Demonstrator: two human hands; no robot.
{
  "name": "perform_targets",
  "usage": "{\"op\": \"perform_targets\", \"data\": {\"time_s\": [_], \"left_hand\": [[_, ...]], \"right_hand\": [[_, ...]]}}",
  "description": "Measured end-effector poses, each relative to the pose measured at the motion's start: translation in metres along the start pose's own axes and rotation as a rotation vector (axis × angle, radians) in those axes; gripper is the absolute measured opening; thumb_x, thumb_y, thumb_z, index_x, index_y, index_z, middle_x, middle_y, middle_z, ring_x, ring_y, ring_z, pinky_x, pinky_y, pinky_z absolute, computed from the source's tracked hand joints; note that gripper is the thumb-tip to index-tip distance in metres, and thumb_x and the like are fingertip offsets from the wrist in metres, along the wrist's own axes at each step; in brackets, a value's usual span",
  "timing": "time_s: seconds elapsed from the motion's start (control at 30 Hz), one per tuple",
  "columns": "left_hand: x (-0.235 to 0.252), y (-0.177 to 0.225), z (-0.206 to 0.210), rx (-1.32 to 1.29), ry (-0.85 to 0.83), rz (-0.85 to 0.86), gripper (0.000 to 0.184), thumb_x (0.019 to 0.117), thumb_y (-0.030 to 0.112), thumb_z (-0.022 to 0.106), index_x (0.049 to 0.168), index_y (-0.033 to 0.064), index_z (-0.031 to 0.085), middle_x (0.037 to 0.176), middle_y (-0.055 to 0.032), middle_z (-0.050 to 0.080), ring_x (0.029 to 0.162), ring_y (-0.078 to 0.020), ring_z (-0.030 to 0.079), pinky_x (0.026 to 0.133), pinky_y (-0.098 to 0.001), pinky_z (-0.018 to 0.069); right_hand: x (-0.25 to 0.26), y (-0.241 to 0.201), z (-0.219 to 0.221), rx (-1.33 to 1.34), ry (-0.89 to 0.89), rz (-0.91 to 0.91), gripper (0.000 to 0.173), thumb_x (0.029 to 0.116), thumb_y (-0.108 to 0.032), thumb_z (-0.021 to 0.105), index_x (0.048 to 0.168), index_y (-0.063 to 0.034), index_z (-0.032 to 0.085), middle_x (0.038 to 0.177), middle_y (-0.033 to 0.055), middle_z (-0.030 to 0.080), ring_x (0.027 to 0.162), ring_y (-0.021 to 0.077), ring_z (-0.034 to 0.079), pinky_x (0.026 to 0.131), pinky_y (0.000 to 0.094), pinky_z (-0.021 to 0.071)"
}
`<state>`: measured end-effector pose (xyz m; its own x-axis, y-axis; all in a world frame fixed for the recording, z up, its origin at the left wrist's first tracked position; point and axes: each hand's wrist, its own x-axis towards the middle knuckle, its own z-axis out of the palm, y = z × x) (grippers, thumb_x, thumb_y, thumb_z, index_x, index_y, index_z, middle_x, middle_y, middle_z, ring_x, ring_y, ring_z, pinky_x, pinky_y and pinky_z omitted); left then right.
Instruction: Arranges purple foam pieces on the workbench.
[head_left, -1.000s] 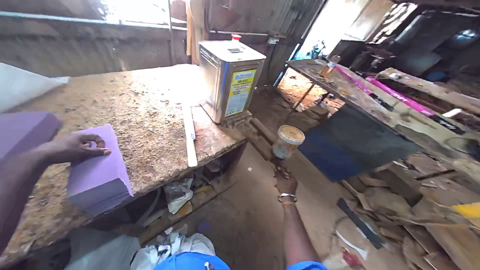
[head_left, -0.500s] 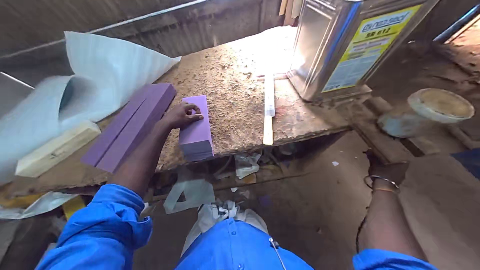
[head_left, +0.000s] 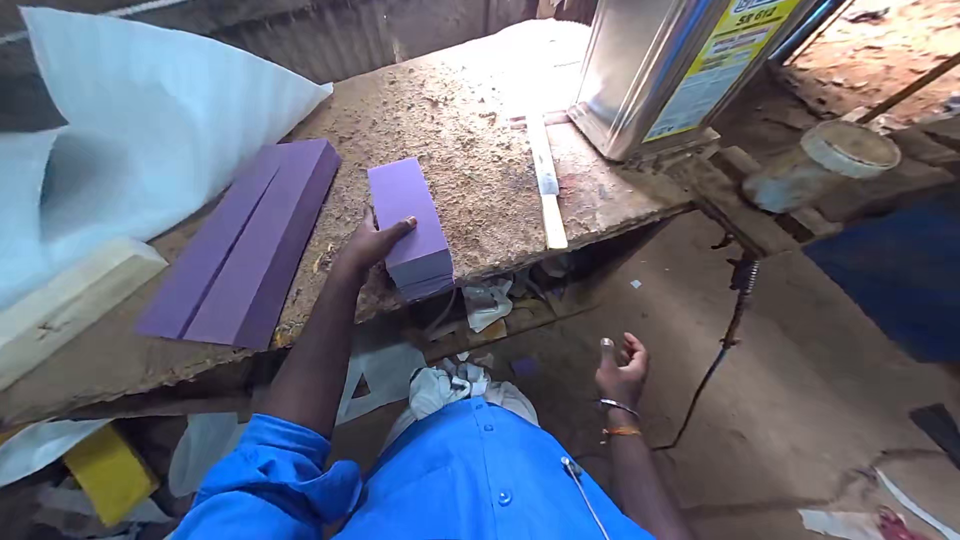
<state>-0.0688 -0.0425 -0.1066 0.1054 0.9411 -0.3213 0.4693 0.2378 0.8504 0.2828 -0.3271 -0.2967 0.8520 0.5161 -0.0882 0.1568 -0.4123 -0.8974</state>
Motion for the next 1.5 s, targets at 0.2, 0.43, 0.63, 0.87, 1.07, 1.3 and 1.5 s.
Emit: {"op": "perform_targets", "data": {"time_s": [0.2, 0.43, 0.63, 0.87, 1.07, 1.3, 1.5], "left_hand": [[0.003, -0.008, 0.007, -0.125, 0.074, 0.128, 0.103, 0.0853, 0.045, 0.082, 0.163, 0.0114, 0.023, 0.140, -0.0170, 0.061, 0.122, -0.0276, 0.065, 0.104, -0.0525, 0.0537], [0.007, -0.018, 0.021, -0.273, 0.138, 0.174, 0.126, 0.0726, 0.048, 0.090, 0.166, 0.0147, 0.013, 0.158, -0.0194, 0.040, 0.141, -0.0297, 0.047, 0.113, -0.0507, 0.0459], [-0.009, -0.017, 0.027, -0.138, 0.231, 0.352, 0.125, 0.0743, 0.060, 0.084, 0.166, 0.0134, 0.012, 0.163, -0.0176, 0.030, 0.144, -0.0328, 0.040, 0.111, -0.0604, 0.0399], [-0.050, -0.039, 0.035, -0.079, 0.322, 0.751, 0.118, 0.0774, 0.057, 0.081, 0.165, 0.0082, 0.018, 0.168, -0.0190, 0.022, 0.147, -0.0373, 0.034, 0.110, -0.0640, 0.0383], [-0.074, -0.084, 0.054, 0.035, 0.437, 1.203, 0.107, 0.0820, 0.053, 0.082, 0.161, 0.0097, 0.024, 0.158, -0.0197, 0.040, 0.145, -0.0308, 0.041, 0.122, -0.0506, 0.0292], [-0.100, -0.144, 0.063, 0.214, 0.336, 1.493, 0.065, 0.0946, 0.034, 0.073, 0.150, 0.0161, 0.044, 0.163, -0.0045, 0.036, 0.155, -0.0223, 0.026, 0.128, -0.0518, 0.0161], [-0.094, -0.174, 0.032, 0.166, 0.079, 1.418, 0.057, 0.1002, 0.043, 0.054, 0.152, 0.0247, 0.040, 0.162, 0.0007, 0.038, 0.154, -0.0183, 0.027, 0.128, -0.0471, 0.0181]], "right_hand": [[-0.026, -0.046, 0.019, 0.012, -0.023, -0.065, 0.052, 0.1009, -0.021, 0.064, 0.145, 0.0006, 0.048, 0.148, 0.0229, 0.050, 0.134, 0.0338, 0.052, 0.107, 0.0496, 0.0465], [-0.087, -0.073, 0.053, 0.063, -0.054, -0.058, 0.050, 0.1000, -0.018, 0.065, 0.144, -0.0018, 0.048, 0.147, 0.0181, 0.052, 0.129, 0.0275, 0.057, 0.104, 0.0455, 0.0508], [-0.139, -0.065, 0.065, 0.073, -0.037, -0.026, 0.047, 0.0987, -0.015, 0.066, 0.141, -0.0003, 0.051, 0.142, 0.0193, 0.056, 0.124, 0.0244, 0.061, 0.100, 0.0397, 0.0530], [-0.168, -0.116, 0.061, 0.199, -0.115, 0.005, 0.044, 0.1004, -0.016, 0.064, 0.141, -0.0047, 0.052, 0.129, 0.0122, 0.064, 0.107, 0.0196, 0.067, 0.085, 0.0374, 0.0597], [-0.169, -0.203, 0.049, 0.560, -0.565, 0.116, 0.080, 0.0933, -0.076, 0.045, 0.155, -0.0252, 0.036, 0.136, 0.0100, 0.064, 0.103, 0.0322, 0.072, 0.072, 0.0457, 0.0634], [-0.165, -0.218, 0.020, 0.784, -0.706, 0.231, 0.080, 0.0734, -0.091, 0.052, 0.119, -0.0269, 0.069, 0.105, 0.0050, 0.076, 0.092, 0.0210, 0.075, 0.070, 0.0454, 0.0642], [-0.168, -0.193, 0.008, 0.910, -0.935, 0.380, 0.103, 0.0714, -0.084, 0.066, 0.151, -0.0213, 0.049, 0.138, 0.0163, 0.063, 0.120, 0.0320, 0.065, 0.095, 0.0535, 0.0578]]}}
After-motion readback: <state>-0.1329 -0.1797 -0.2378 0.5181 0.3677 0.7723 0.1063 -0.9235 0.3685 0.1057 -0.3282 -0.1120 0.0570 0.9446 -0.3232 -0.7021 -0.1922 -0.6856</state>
